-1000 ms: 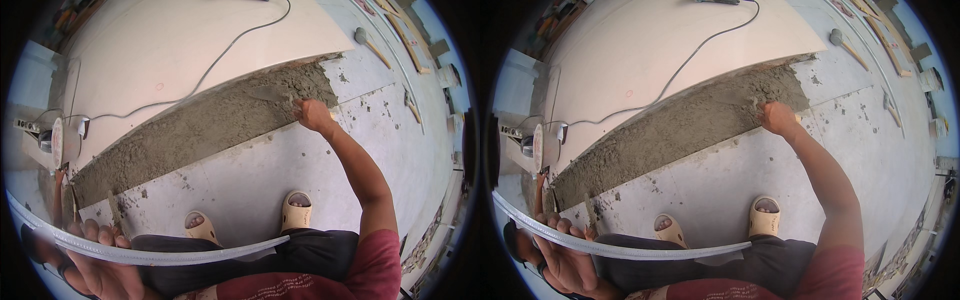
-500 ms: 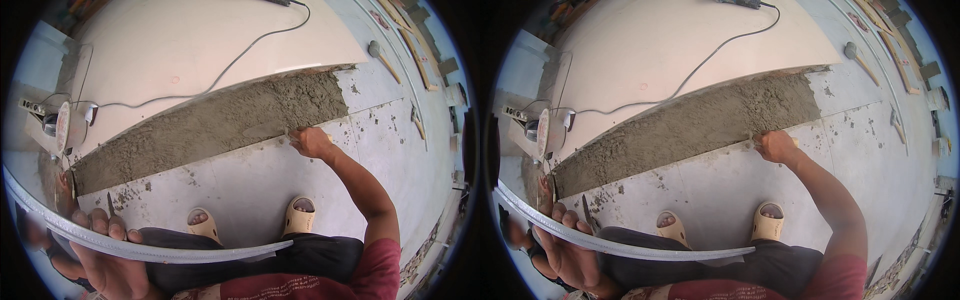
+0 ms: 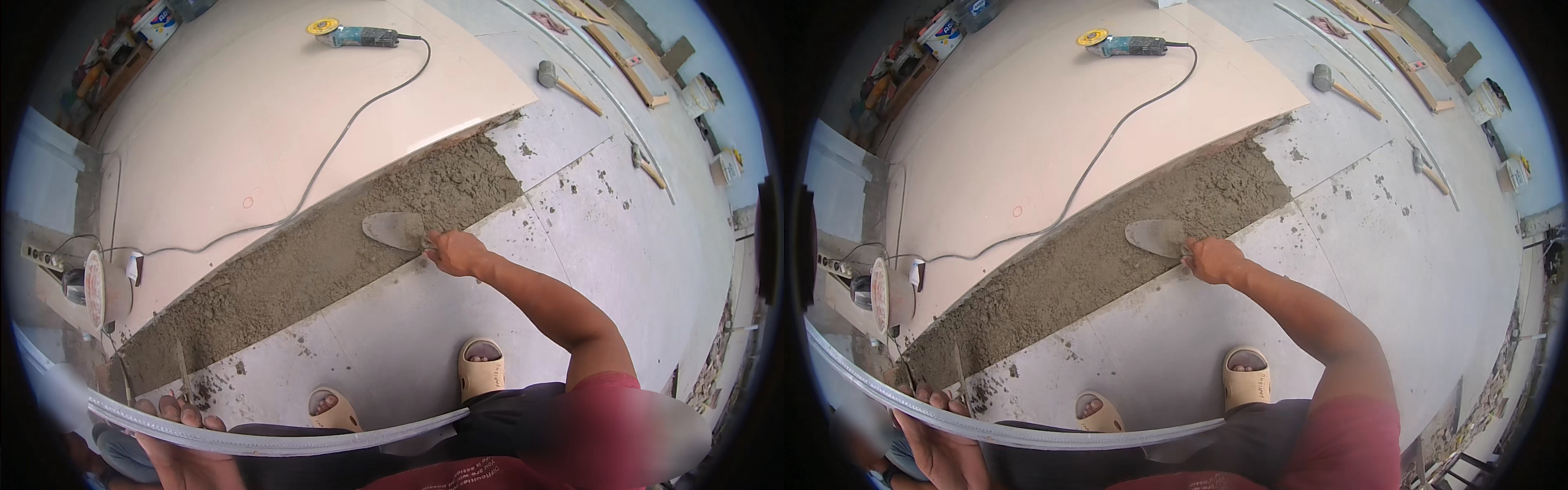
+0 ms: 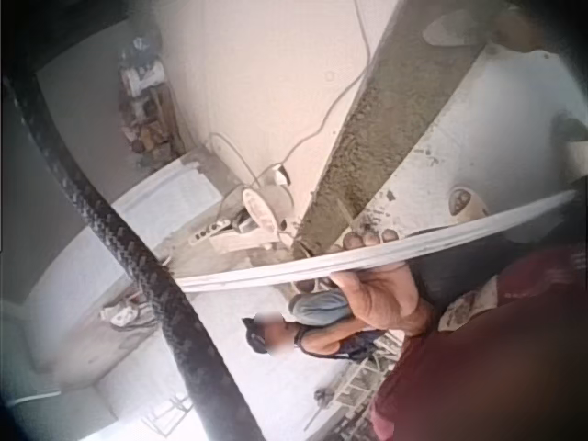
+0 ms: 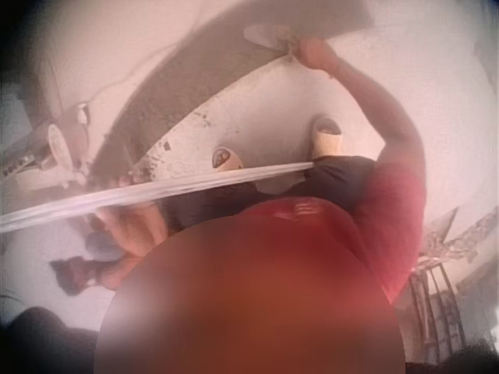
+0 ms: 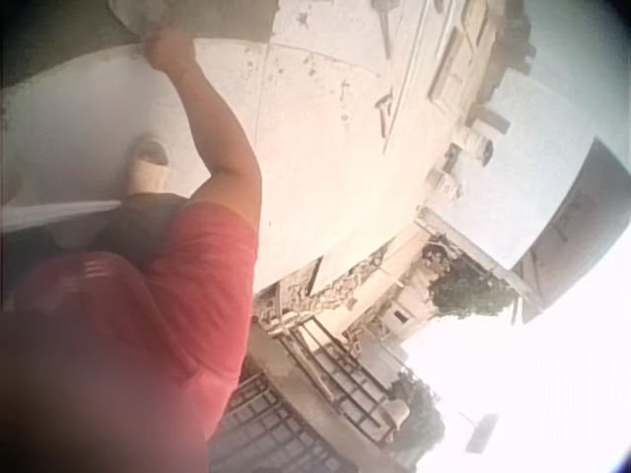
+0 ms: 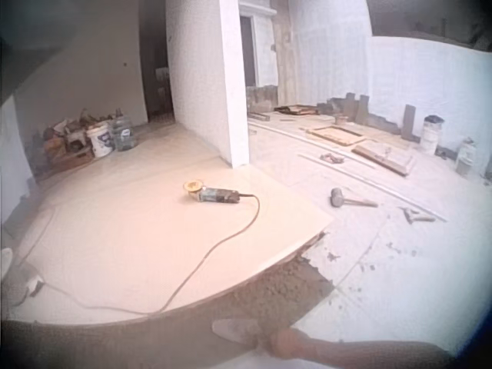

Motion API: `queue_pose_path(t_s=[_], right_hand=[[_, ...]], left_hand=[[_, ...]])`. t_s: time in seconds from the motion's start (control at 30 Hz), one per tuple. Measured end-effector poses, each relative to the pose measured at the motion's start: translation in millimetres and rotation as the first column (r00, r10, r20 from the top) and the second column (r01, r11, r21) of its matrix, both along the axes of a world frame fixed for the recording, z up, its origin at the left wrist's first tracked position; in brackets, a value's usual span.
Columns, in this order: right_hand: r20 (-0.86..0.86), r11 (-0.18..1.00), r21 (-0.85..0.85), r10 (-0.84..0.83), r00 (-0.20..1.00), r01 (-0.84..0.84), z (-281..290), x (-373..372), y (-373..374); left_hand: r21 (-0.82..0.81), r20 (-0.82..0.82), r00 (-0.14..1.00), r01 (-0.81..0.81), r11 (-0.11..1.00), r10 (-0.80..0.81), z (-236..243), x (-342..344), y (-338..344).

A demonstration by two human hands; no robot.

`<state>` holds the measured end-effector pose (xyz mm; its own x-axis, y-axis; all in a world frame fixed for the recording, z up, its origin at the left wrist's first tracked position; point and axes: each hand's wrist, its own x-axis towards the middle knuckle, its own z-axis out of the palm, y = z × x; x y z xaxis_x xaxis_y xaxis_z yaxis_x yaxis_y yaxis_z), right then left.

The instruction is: The person spreads cement mortar on the floor using a trowel, levels it with a straight edge, and places a large ceramic tile into position. They adjust the tile and tap it with a rubber mallet to secure it.

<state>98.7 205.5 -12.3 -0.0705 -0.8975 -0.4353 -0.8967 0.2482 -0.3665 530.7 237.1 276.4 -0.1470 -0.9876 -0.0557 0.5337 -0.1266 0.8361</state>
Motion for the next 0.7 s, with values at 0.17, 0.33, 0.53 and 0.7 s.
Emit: queue_pose_path(t_s=[0.17, 0.33, 0.53, 0.7], right_hand=[[-0.07, 0.906, -0.078, -0.422, 0.904, 0.417, -20, -111, 12], [0.108, 0.677, -0.179, -0.707, 0.699, 0.713, -33, -157, 33], [0.754, 0.177, 0.48, -0.584, -0.301, 0.859, -35, -104, 80], [0.797, 0.162, 0.532, -0.428, -0.427, 0.831, -67, -92, 57]], left_hand=[[0.035, -0.016, 1.0, -0.004, 0.999, 0.004, -6, 10, -3], [0.03, -0.017, 0.999, 0.037, 0.999, -0.037, -10, 6, -8], [0.031, 0.058, 0.998, -0.008, 0.999, 0.006, -6, 3, -5], [0.128, 0.145, 0.989, -0.036, 0.991, 0.017, -17, 8, -8]])
